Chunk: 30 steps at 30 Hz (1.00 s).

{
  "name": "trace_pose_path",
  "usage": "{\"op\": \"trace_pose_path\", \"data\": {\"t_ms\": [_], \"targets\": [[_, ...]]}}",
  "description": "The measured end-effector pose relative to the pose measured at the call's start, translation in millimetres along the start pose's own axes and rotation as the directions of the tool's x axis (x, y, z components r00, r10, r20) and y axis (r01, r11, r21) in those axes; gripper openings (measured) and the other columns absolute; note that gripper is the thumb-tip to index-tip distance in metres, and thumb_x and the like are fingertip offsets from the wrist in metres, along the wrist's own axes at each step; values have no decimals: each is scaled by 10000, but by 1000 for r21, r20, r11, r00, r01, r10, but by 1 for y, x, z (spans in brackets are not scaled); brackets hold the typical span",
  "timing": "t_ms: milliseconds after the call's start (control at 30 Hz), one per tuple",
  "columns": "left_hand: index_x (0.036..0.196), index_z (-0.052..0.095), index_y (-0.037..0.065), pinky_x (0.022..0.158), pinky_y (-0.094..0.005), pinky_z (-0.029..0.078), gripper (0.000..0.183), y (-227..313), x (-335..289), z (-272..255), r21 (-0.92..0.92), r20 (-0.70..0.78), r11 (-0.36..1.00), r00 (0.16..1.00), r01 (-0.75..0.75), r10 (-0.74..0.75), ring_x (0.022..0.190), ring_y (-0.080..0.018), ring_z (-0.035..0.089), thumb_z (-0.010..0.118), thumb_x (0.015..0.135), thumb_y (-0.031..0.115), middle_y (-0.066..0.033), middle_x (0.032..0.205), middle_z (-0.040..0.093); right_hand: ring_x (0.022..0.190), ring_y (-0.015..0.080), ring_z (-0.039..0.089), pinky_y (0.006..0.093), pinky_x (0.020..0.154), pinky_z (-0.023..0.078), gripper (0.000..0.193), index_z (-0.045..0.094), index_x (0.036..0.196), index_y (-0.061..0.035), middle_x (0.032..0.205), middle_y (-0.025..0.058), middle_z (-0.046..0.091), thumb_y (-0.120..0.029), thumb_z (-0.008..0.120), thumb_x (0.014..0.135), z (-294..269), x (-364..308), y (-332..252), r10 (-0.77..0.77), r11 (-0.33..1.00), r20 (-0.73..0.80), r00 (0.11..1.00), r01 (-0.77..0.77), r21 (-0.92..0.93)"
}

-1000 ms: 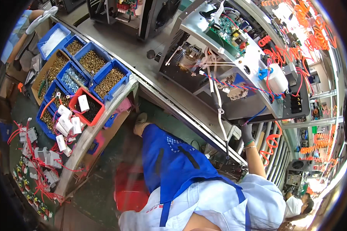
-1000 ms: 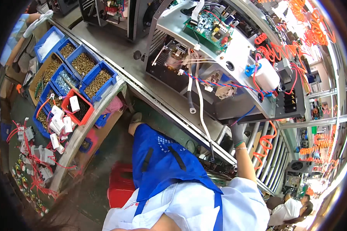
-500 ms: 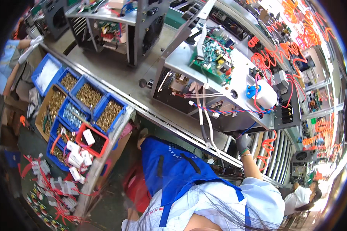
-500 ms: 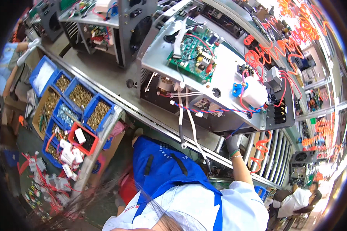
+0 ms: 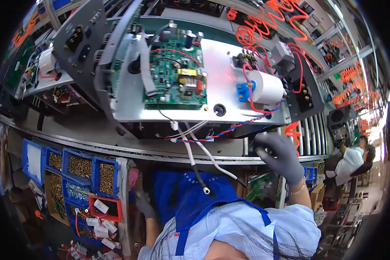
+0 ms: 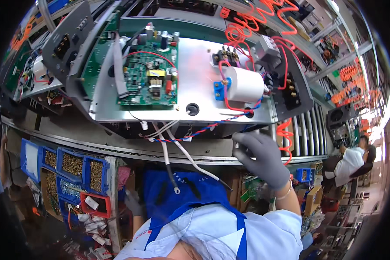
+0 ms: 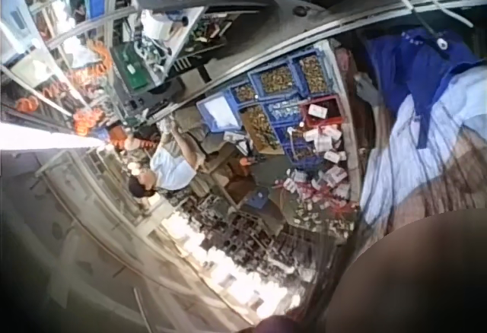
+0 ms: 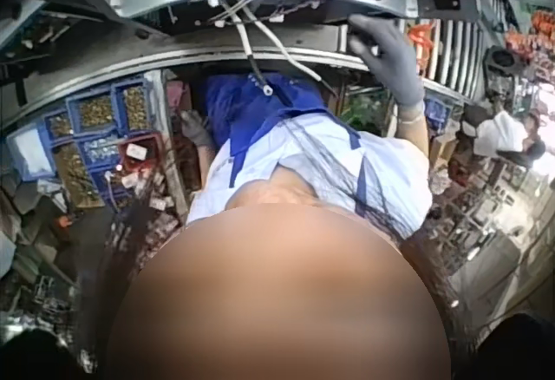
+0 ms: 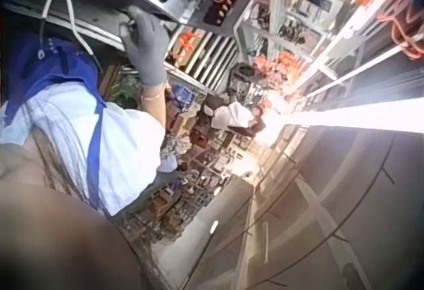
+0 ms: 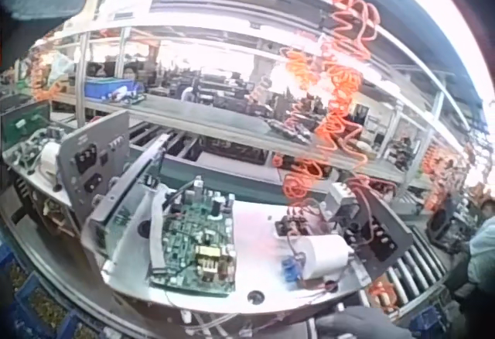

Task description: The person assembles an electronic device by connecting red wires to terminals, using a pneumatic screwdriver to secure components, and installing a white cylindrical capacitor. They also route and secure cables inside the chassis and place a red relay module onto a circuit board.

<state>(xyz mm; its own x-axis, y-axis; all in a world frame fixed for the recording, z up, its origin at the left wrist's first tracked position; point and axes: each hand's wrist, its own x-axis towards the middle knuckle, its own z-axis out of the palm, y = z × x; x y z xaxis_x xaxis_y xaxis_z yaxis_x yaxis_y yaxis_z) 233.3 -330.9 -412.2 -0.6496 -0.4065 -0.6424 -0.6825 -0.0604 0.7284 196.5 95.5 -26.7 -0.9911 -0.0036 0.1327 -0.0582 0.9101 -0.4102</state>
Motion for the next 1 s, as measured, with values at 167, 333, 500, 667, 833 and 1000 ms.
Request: {"op": "trace_pose_path", "data": {"t_ms": [167, 333, 500, 667, 833, 1000], "targets": [[1188, 577, -44, 733, -271, 477, 328, 206, -103, 72, -135, 66, 521, 517, -843, 854, 762, -138, 598, 572, 897, 107, -78, 953, 652, 826, 192, 610, 314, 686, 487, 403, 596, 1149, -108, 1143, 65, 581, -156, 614, 749, 14, 35, -22, -573, 678, -34, 819, 451, -580], [1228, 567, 8, 648, -238, 479, 399, 295, -170, 127, -73, 320, 248, 213, -966, 923, 688, -87, 585, 667, 854, 104, -67, 901, 665, 749, 189, 585, 320, 614, 474, 281, 600, 1040, -93, 858, 44, 532, -162, 597, 768, 43, 47, 3, -621, 631, -144, 771, 382, -675], [1144, 626, 29, 623, -243, 478, 301, 295, -153, 142, -146, 409, 234, 157, -961, 899, 699, -90, 588, 680, 867, 132, -63, 905, 672, 736, 181, 590, 322, 595, 481, 204, 601, 947, -102, 791, 31, 528, -162, 614, 752, 17, 39, -2, -716, 616, -190, 671, 481, -623], [1050, 671, 79, 673, -352, 494, 224, 307, -179, 127, 146, 347, -282, -218, -948, 912, 770, -235, 618, 669, 831, 127, -67, 854, 635, 741, 198, 606, 317, 606, 494, 208, 602, 922, -104, 775, 40, 524, -184, 638, 734, 20, 44, 6, -702, 537, -116, 703, 414, -735], [972, 675, 82, 705, -382, 470, 220, 332, -229, 123, 142, 536, -778, -613, -612, 580, 807, -247, 581, 674, 754, 55, -73, 875, 596, 733, 225, 610, 335, 610, 502, 143, 621, 919, -98, 796, 44, 549, -157, 624, 789, 14, 50, 27, -720, 508, 20, 694, 547, -665], [947, 665, 73, 688, -366, 468, 201, 415, -245, 151, 146, 463, -938, -817, -313, 345, 791, -245, 571, 681, 747, 67, -61, 846, 576, 762, 261, 633, 342, 628, 506, 80, 639, 886, -85, 842, 78, 628, -107, 620, 811, -24, 30, 18, -629, 772, -417, 656, 592, -232]]}}
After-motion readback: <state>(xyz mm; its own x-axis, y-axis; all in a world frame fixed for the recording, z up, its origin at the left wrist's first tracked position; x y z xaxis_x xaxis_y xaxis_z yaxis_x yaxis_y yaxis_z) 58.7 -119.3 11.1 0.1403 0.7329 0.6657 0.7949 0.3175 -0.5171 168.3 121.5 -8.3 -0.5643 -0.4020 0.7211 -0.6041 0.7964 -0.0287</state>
